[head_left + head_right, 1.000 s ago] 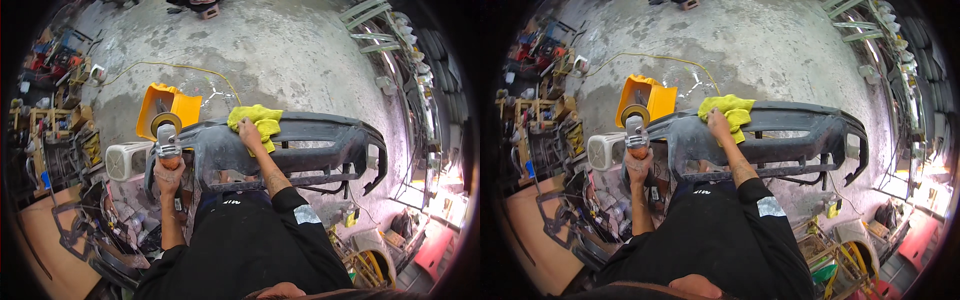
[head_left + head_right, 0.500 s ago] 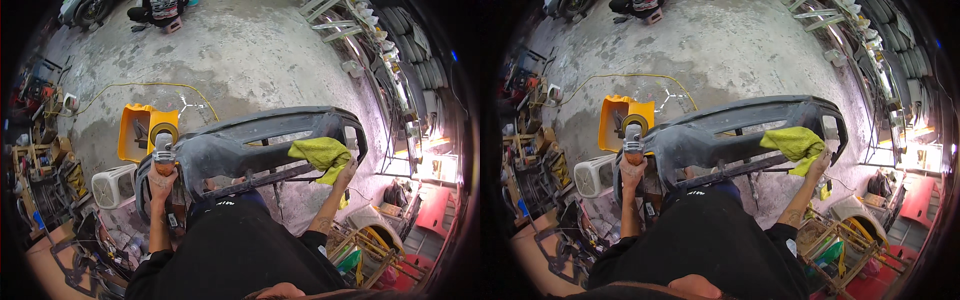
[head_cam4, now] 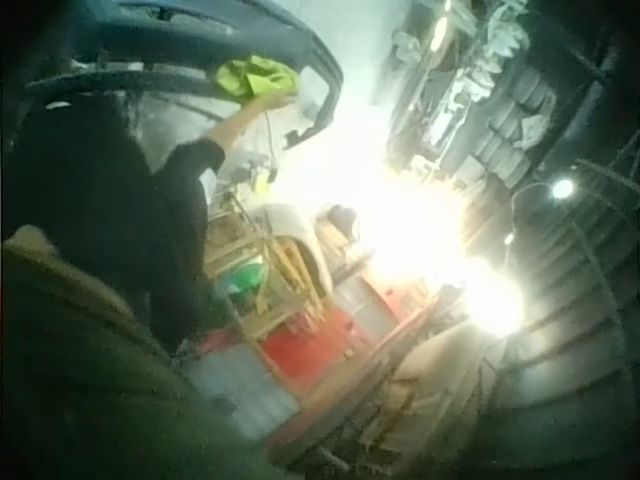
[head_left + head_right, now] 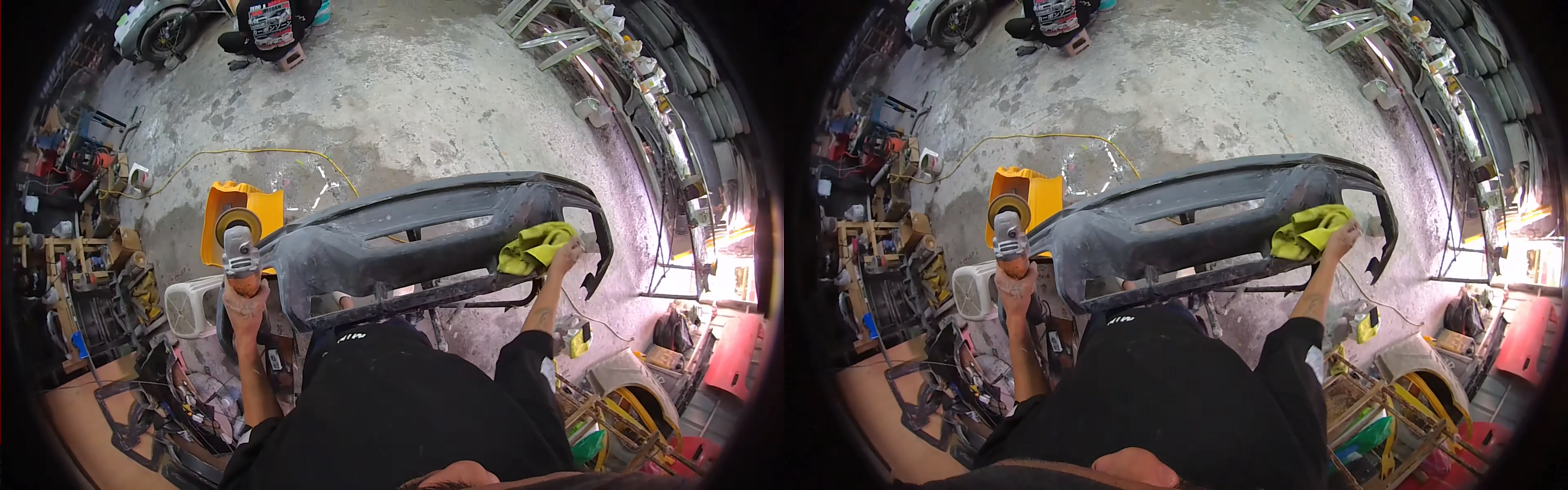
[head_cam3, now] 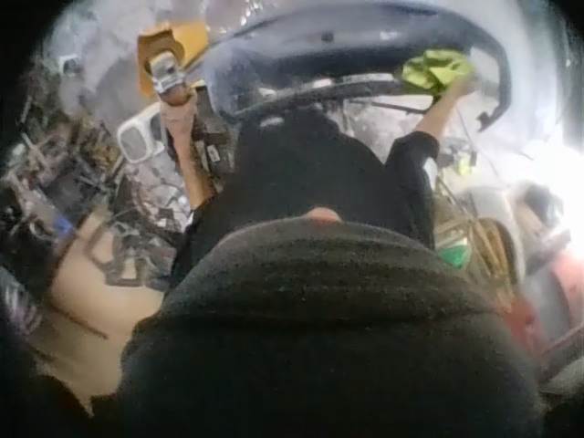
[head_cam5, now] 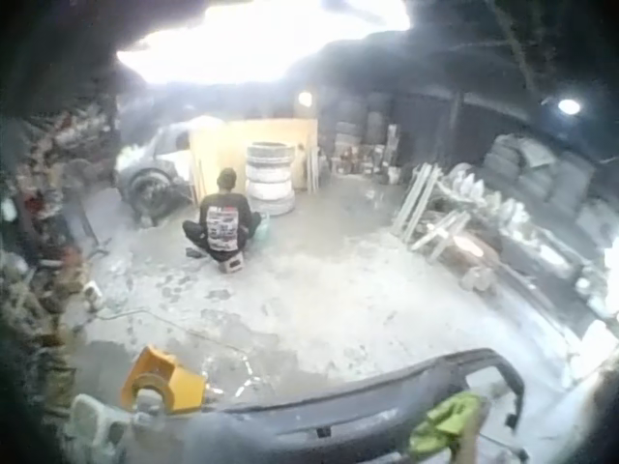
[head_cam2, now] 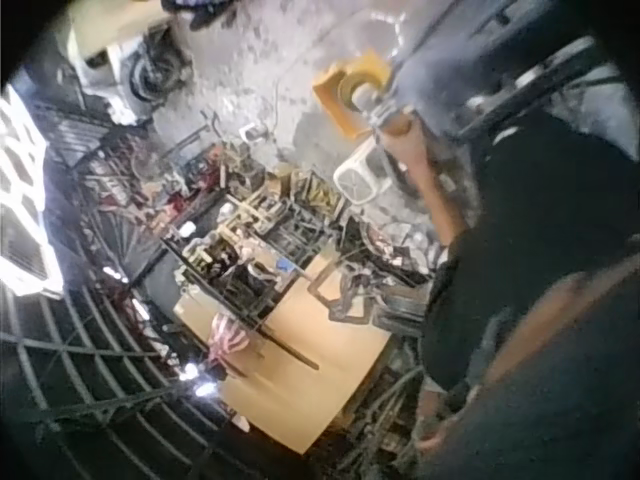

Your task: Use an angle grinder to sand and smooth the surface of a plastic car bumper.

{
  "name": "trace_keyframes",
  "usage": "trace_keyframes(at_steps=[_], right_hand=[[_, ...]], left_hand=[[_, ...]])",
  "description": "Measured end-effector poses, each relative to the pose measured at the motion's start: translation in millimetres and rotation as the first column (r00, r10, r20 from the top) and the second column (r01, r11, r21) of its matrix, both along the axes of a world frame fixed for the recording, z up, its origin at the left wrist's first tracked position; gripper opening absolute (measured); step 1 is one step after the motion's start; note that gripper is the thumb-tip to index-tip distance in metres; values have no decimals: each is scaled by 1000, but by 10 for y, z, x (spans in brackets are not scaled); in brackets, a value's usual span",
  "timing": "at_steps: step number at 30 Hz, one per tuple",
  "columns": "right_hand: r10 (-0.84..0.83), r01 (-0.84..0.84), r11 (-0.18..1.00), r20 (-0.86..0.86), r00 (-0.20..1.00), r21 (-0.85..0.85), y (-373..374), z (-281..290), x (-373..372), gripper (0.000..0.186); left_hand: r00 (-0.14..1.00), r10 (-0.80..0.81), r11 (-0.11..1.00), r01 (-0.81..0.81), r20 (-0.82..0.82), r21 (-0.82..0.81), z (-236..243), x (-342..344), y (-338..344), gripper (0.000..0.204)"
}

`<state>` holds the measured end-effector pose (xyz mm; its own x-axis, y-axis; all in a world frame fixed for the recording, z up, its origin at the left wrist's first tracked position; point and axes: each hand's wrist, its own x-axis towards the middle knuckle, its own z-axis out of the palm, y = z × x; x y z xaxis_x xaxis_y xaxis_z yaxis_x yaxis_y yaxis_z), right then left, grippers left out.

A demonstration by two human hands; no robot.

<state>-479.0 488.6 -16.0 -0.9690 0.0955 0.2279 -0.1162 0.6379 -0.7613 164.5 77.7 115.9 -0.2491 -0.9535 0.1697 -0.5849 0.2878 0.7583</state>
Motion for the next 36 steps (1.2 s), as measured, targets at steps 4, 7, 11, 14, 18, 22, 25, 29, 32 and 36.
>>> trace_keyframes(at_steps=[4,7,11,14,18,22,25,29,32,36], right_hand=[[54,-163,880,249,967,445,-39,-332,-101,73],[103,-177,913,211,972,368,-149,-426,48,82],[54,-25,944,-81,995,328,-234,-139,320,78],[233,-143,950,-324,917,279,-355,-10,600,61],[576,-583,808,-88,812,-83,-937,314,1431,36],[900,-759,426,145,411,-493,-1483,559,2440,30],[958,-571,147,261,-121,-808,-1775,565,3133,47],[923,-600,-142,114,-368,-787,-2114,749,3833,70],[893,-243,-134,-11,-450,-961,-2301,939,4113,71],[876,-92,-138,-78,-476,-986,-2475,796,4207,67]], left_hand=[[997,77,983,-76,-4,168,186,-135,217,26],[997,49,998,-47,64,-44,91,-90,295,26],[997,3,999,0,81,-37,286,-341,473,25],[989,-92,960,119,114,-254,306,-496,517,26],[994,-15,997,5,112,83,359,-637,656,32],[994,-45,998,41,104,40,471,-857,740,38],[992,-83,997,83,90,7,448,-1114,719,40],[990,-140,986,137,25,96,546,-1418,744,42],[990,-145,980,143,-1,139,590,-1507,810,44],[979,-200,974,203,-43,97,775,-1690,862,44]])
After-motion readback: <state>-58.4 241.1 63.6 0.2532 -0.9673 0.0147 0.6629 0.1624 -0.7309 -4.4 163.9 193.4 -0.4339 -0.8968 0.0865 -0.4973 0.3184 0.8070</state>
